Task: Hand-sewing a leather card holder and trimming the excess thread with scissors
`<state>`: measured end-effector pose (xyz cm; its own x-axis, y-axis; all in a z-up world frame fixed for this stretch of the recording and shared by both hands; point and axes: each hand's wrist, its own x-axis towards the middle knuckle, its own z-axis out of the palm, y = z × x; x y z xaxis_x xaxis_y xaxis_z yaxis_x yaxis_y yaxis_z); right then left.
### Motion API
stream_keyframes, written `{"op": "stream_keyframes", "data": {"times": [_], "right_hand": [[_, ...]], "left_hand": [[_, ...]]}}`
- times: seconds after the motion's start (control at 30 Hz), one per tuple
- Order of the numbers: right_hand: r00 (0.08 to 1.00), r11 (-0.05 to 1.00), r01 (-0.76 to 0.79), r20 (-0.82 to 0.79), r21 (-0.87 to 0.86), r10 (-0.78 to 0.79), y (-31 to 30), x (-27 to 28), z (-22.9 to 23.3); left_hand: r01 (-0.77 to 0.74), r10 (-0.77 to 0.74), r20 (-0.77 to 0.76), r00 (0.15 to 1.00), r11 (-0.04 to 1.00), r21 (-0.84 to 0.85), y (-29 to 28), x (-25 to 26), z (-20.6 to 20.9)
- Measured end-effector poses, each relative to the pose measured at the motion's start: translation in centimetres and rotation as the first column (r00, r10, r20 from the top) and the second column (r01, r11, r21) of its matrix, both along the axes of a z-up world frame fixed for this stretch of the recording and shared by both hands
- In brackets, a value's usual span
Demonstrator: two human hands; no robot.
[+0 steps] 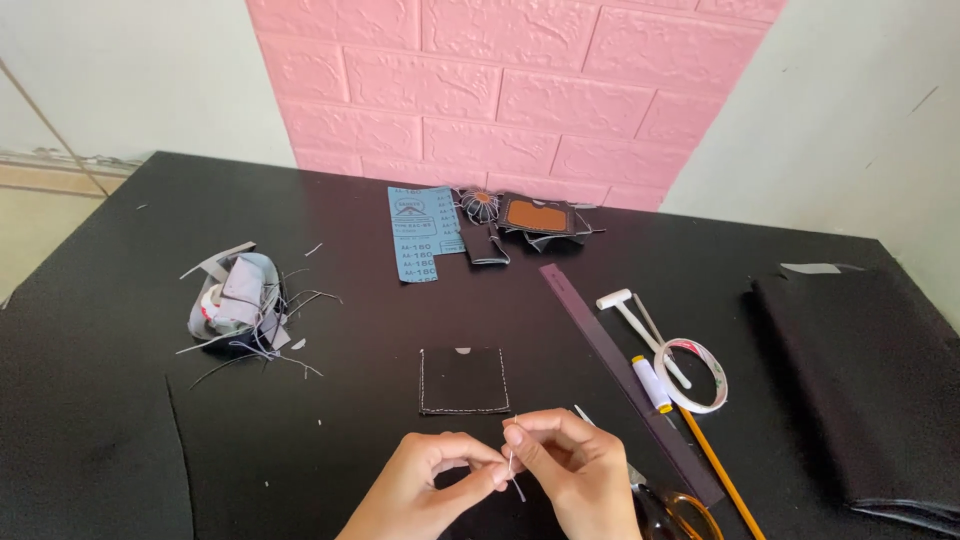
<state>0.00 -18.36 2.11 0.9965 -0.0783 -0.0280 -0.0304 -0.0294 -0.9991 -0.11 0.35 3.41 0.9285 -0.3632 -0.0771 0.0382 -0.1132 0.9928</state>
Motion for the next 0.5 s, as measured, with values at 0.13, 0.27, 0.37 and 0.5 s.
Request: {"op": "stream_keyframes", "data": {"times": [0.13,0.27,0.37,0.5], "right_hand": [[1.000,1.000,0.004,0.003,0.005,-0.004,0.0,-0.3,-0.3],[0.999,0.999,0.008,0.045,-0.041,-0.006,0.1,-0.3,-0.1],[0.997,0.996,0.069,0.036,-0.059,-0.067,-0.6,-0.1,-0.4],[0.970,0.975,0.219,0.118,-0.024,-0.215,-2.0,0.8,-1.7]], "left_hand": [[-0.012,0.013,0.019,1.000,1.000,-0.021,-0.1,-0.1,-0.5],[-0.051,0.050,0.100,0.994,0.999,0.014,-0.1,-0.1,-0.8],[-0.096,0.082,0.138,0.987,0.991,0.098,0.3,0.1,-1.0],[-0.283,0.109,0.500,0.859,0.915,0.287,4.4,0.9,-2.0]]}}
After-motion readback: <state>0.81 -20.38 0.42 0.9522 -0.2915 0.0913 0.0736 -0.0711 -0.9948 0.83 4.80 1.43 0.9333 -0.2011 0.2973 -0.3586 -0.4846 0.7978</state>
